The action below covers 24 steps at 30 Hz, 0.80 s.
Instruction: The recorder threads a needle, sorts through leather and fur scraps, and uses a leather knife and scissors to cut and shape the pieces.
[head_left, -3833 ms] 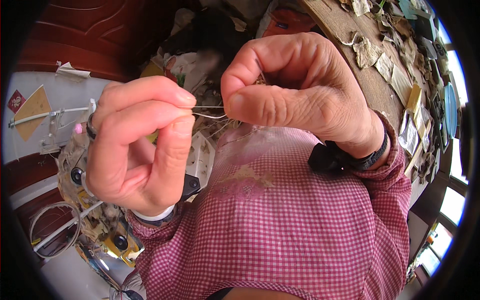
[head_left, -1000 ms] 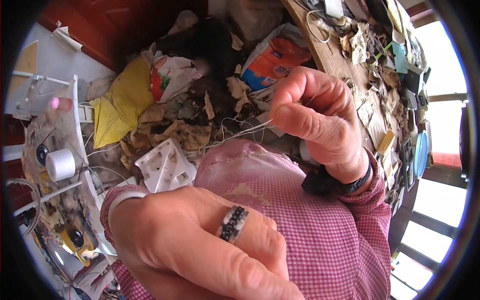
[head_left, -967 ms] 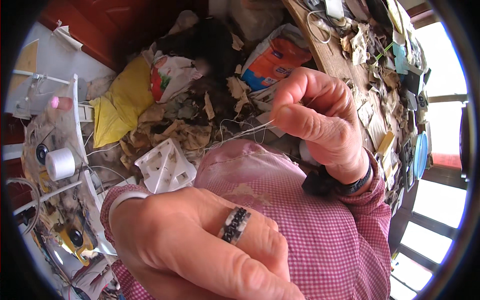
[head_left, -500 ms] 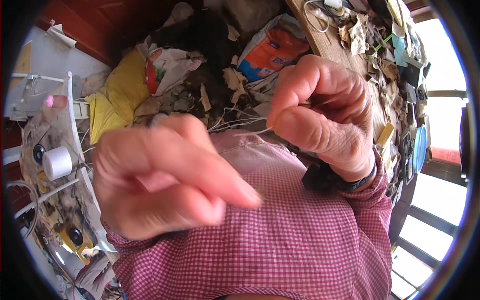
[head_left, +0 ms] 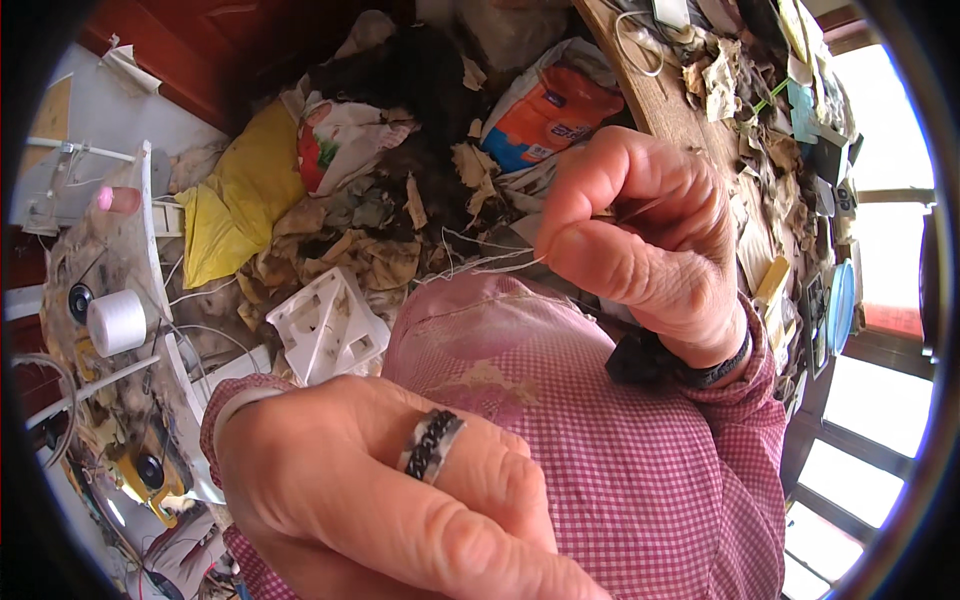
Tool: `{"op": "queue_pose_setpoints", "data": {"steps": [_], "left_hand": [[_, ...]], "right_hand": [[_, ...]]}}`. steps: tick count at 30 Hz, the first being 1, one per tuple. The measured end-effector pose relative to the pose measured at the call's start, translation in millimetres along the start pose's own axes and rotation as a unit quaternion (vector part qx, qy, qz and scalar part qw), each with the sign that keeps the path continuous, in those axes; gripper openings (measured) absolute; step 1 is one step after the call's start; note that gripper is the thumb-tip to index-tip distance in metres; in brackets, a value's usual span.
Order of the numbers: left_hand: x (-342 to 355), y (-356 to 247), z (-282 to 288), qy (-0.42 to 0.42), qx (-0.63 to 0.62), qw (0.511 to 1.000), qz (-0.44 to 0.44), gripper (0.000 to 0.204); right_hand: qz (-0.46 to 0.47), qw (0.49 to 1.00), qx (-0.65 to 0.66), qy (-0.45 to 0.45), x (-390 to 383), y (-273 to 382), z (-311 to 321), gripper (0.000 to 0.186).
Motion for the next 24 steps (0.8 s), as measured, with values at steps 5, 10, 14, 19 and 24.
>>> {"op": "queue_pose_setpoints", "data": {"steps": [5, 10, 14, 19, 24], "left_hand": [[-13, -12, -6, -0.036, 0.009, 0.995, 0.09, 0.023], [-11, -13, 27, -0.219, 0.398, 0.884, -0.115, 0.026], [-11, -17, 36, -0.251, 0.561, 0.772, -0.161, 0.035], [-9, -14, 34, -0.152, 0.582, 0.78, -0.173, 0.033], [-9, -10, 30, -0.147, 0.562, 0.804, -0.127, 0.027]], "right_hand": [[0.0, 1.0, -0.009, 0.007, 0, 3, 0, 0.014], [0.032, 0.998, -0.044, 0.022, -4, 6, 1, 0.015], [0.15, 0.978, -0.136, 0.054, -4, 10, -1, 0.014], [0.195, 0.957, -0.203, 0.073, -1, 10, -4, 0.013], [0.271, 0.942, -0.172, 0.093, 3, 3, -5, 0.012]]}}
Point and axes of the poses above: each hand's wrist, its own x-axis towards the middle knuckle, its own z-axis out of the back of the hand, y = z × x, the point moved 1 cm from there along x, towards the middle knuckle, and after that the axes turned 15 degrees about -y, right-handed, at the moved point
